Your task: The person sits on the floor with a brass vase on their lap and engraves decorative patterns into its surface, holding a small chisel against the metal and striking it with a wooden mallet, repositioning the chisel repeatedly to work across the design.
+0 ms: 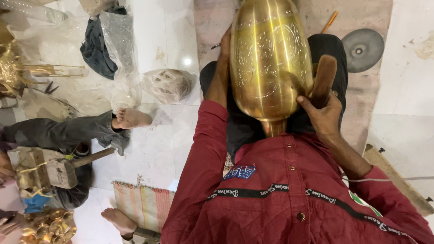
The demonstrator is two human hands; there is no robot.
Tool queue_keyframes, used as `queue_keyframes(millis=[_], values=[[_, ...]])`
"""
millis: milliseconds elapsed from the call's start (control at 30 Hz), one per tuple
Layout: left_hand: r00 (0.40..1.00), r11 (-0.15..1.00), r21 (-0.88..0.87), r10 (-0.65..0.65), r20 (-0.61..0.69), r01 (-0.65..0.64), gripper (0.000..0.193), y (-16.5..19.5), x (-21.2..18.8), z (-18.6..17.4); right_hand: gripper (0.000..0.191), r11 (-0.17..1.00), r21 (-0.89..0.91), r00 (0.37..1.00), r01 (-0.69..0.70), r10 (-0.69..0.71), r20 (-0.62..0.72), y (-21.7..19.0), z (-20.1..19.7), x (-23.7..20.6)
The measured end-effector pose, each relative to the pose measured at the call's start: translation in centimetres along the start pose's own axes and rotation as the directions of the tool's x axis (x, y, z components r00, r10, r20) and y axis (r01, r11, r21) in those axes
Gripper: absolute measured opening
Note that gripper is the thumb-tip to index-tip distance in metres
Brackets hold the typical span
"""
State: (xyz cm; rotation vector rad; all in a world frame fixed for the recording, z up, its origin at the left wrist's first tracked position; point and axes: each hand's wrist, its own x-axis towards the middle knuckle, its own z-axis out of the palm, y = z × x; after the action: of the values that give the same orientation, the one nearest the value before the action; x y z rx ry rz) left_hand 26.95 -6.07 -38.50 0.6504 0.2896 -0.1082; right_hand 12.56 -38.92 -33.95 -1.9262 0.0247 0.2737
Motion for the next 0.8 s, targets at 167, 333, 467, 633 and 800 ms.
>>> queue_keyframes(millis=[167, 333, 467, 633, 800], values=[[1.0, 0.998, 0.054, 0.013, 0.029, -0.014, 0.047, -0.9, 0.1, -1.1, 0.044, 0.988, 0.153, 0.999, -0.034, 0.032, 0.014, -0.6, 0.0, -0.7], [0.999, 0.972, 0.235, 0.037, -0.023, -0.03, 0.052, -0.8, 0.1, -1.3, 0.055, 0.968, 0.224, 0.994, -0.109, 0.101, 0.046, -1.6, -0.1, -0.8], [0.937, 0.827, 0.546, 0.073, -0.342, 0.135, 0.048, 0.2, -1.2, -1.3, 0.06, 0.938, 0.306, 0.985, -0.163, 0.138, 0.101, -0.4, -0.9, -0.5], [0.903, 0.858, 0.447, -0.042, -0.428, 0.252, 0.035, 1.2, -3.3, 0.2, 0.045, 0.828, 0.397, 0.916, -0.396, 0.329, 0.229, 2.0, -1.9, 0.9], [0.946, 0.825, 0.552, 0.072, -0.317, 0.122, 0.064, 2.4, -3.4, 1.9, 0.044, 0.819, 0.465, 0.941, -0.337, 0.276, 0.196, 2.1, -1.2, 1.2]])
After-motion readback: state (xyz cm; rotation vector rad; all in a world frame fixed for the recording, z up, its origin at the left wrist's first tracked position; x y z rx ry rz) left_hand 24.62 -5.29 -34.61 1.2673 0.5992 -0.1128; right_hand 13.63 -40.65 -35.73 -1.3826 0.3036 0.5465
